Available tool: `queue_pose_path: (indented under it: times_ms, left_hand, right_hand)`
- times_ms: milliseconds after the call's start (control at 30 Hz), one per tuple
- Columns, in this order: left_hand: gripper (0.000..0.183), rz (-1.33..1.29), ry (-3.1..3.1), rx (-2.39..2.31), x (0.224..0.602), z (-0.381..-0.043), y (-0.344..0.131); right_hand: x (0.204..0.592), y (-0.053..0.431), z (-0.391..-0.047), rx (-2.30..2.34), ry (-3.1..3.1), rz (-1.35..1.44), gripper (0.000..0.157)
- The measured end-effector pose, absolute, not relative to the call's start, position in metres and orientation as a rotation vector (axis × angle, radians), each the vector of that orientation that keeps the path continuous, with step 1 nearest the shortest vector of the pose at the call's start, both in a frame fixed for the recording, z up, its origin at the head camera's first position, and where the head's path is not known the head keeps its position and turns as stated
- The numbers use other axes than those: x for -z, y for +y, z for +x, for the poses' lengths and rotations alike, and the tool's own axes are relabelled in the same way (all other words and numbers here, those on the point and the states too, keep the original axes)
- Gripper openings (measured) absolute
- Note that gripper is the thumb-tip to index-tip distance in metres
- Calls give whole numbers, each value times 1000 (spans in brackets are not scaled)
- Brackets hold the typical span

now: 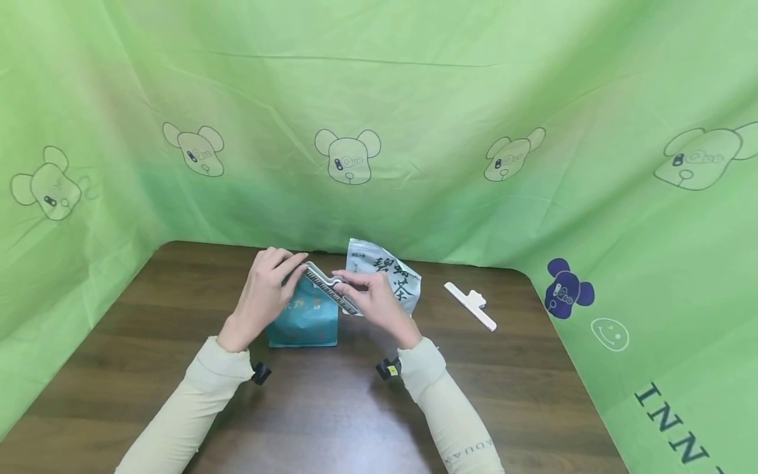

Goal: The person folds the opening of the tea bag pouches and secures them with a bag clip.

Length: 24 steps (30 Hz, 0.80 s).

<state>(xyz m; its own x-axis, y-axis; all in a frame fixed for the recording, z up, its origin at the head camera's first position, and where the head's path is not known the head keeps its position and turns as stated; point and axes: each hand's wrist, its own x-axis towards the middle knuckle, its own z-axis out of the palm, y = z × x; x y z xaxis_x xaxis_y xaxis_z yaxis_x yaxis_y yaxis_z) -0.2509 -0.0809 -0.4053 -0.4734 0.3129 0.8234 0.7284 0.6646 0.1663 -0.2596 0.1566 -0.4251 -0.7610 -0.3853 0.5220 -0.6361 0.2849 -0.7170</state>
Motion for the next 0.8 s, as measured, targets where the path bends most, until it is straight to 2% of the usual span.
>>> queue_pose_path:
  times_ms: [333,800]
  left_hand:
    - [26,-804,-2099,686,405,-252,-83]
    - [35,-753,-2157,422,403,-239,-93]
  right_hand:
    - [421,149,-265,-1390,-2253,977,27]
    - [414,145,-257,-1426,-2302,912,26]
